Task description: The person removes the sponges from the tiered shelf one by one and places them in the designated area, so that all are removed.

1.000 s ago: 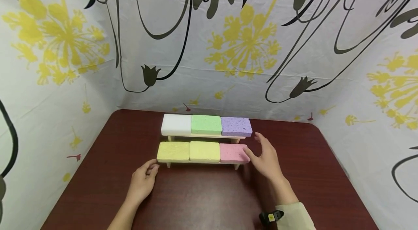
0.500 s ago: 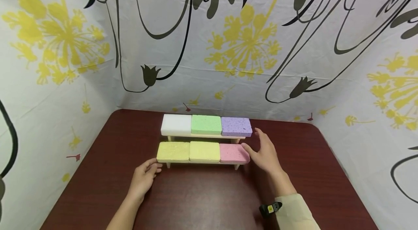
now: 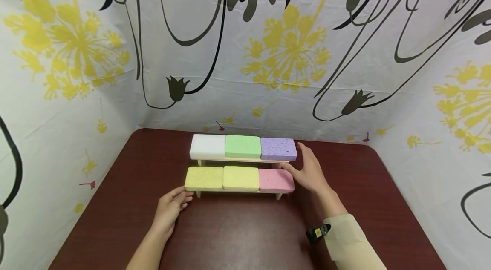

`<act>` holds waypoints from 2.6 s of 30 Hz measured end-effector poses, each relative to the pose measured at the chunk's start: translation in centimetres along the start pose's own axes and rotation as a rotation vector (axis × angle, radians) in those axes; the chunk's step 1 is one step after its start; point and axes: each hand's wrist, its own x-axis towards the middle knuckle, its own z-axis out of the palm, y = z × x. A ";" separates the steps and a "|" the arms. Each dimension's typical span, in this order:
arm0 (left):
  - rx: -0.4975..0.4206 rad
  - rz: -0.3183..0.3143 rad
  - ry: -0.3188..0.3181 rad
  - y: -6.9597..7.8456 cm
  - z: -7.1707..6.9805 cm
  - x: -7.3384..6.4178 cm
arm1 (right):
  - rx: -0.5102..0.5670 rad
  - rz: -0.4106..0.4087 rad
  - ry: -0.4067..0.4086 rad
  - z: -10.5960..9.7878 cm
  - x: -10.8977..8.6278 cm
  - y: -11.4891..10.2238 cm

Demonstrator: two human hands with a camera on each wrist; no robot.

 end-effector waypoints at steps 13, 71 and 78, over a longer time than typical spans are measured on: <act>-0.132 -0.012 0.035 -0.1 0.6 0.1 | 0.001 -0.062 -0.037 -0.3 2.0 -0.2; -0.174 -0.056 -0.017 -0.1 0.9 0.2 | -0.106 -0.108 0.032 -5.5 -0.1 8.4; -0.186 -0.049 -0.020 -0.1 0.8 0.2 | -0.110 -0.066 -0.027 -4.6 -0.6 9.9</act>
